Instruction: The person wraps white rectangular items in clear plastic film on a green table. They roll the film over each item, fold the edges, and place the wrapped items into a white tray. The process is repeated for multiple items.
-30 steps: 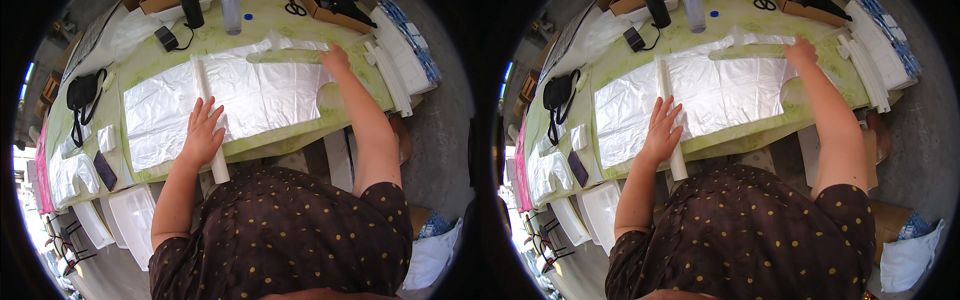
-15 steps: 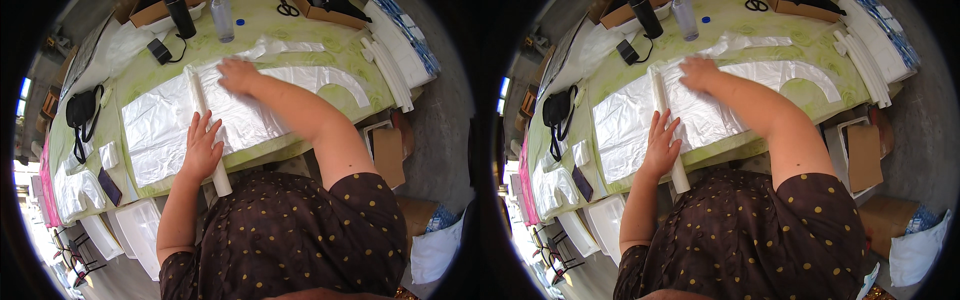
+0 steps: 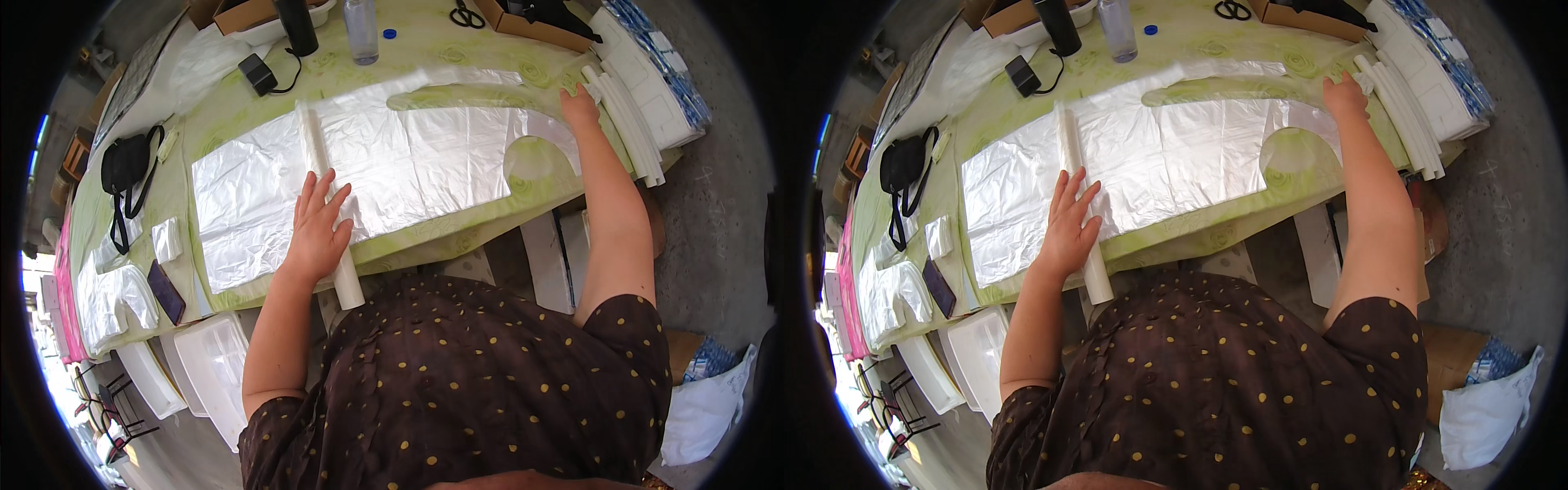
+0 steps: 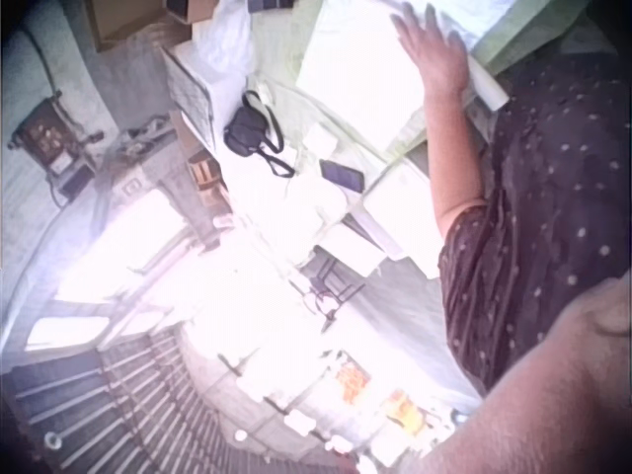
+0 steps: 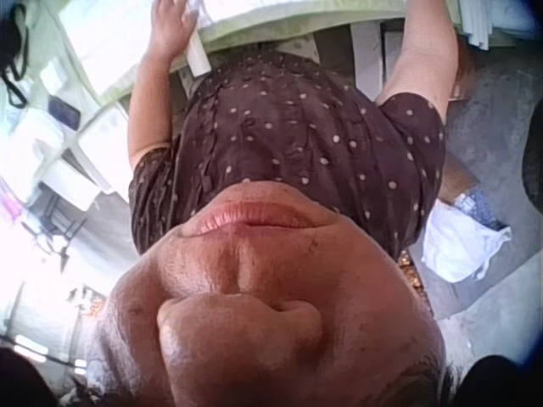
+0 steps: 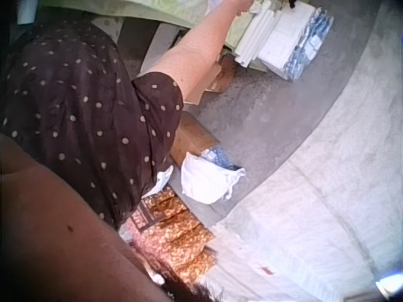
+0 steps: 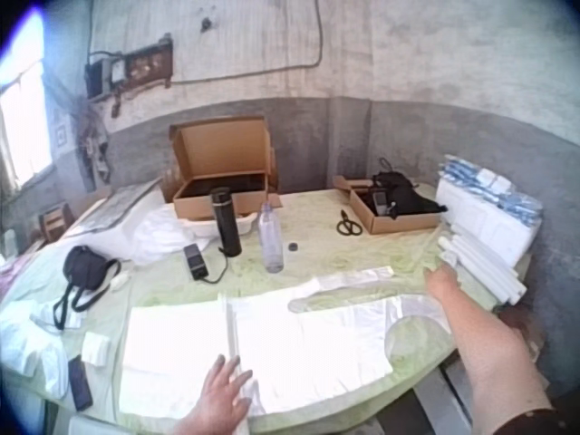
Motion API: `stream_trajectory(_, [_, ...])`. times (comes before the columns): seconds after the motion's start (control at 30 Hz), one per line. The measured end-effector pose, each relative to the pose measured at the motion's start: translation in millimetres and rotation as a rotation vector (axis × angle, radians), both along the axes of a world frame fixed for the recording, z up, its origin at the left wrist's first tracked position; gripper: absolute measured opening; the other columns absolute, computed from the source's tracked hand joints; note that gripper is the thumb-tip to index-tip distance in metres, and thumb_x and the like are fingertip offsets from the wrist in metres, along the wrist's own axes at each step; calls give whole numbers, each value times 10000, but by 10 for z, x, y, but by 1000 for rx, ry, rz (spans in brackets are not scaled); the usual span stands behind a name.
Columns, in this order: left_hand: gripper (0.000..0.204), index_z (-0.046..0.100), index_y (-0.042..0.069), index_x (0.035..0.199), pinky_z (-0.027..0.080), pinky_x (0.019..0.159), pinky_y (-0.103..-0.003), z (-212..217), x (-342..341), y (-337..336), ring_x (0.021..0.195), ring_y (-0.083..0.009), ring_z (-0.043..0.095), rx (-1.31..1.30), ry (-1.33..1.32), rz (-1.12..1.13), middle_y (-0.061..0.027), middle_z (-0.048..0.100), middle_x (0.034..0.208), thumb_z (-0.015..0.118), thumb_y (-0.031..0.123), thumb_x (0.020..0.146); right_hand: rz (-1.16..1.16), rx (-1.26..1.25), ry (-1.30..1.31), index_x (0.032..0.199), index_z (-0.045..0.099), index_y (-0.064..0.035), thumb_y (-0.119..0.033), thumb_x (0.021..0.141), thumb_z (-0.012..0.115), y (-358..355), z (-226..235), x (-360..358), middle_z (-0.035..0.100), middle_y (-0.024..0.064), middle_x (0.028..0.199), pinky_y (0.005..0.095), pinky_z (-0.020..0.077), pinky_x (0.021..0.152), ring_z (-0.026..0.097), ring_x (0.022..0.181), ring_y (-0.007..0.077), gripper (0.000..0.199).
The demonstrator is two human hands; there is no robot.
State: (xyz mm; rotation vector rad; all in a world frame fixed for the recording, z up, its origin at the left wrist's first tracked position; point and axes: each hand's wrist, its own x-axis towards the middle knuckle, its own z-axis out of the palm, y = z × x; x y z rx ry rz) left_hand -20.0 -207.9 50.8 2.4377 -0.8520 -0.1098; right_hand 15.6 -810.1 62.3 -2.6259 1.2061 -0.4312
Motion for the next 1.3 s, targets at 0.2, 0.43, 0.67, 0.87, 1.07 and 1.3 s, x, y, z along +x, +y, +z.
stream_trajectory(0.2, [549,545,85,1451,202,1245,-475,-15,17,21,1558,-385,143,-23,-14,-20,-135,295,1652,598,137,907,630,-304,-150,1422,579,-262,-500,905,668,1520,-148,31,428,196,1547,567,272,1181,345,1452,414,577])
stream_trajectory(0.43, [530,540,123,1459,158,1248,-525,-43,16,30,1559,-372,139,-43,9,-18,-117,278,1655,574,209,937,764,-5,179,1469,534,-311,-552,889,647,3167,-151,455,277,140,1656,647,156,1206,189,1526,424,639])
stream_trajectory(0.67, [525,526,108,1427,214,1229,-530,-138,12,27,1538,-389,186,-144,-46,-14,-139,340,1605,622,206,920,1075,-71,16,1473,505,-112,-383,882,660,3714,-54,553,413,88,1593,638,194,1197,287,1506,365,668])
stream_trajectory(0.87, [335,533,52,1111,393,1078,-483,-277,-147,152,1248,-384,480,-792,-380,197,-191,518,1293,706,116,831,1561,79,-154,1393,567,-78,-220,868,691,4328,0,-223,550,116,1461,553,278,1186,407,1429,356,558])
stream_trajectory(1.07, [383,664,112,1271,284,1177,-533,271,111,187,1429,-379,408,-367,-182,-220,-115,573,1440,551,318,970,1671,216,-275,1136,658,-40,-68,792,688,4540,-89,-510,658,126,1189,485,443,1031,553,1200,372,346])
stream_trajectory(1.3, [475,649,152,1334,285,1178,-536,-32,208,541,1455,-368,381,-118,14,-77,-73,554,1477,513,470,1010,1649,100,-525,1045,714,-95,-59,826,698,4195,49,-1184,676,105,1167,497,451,1047,591,1199,361,223])
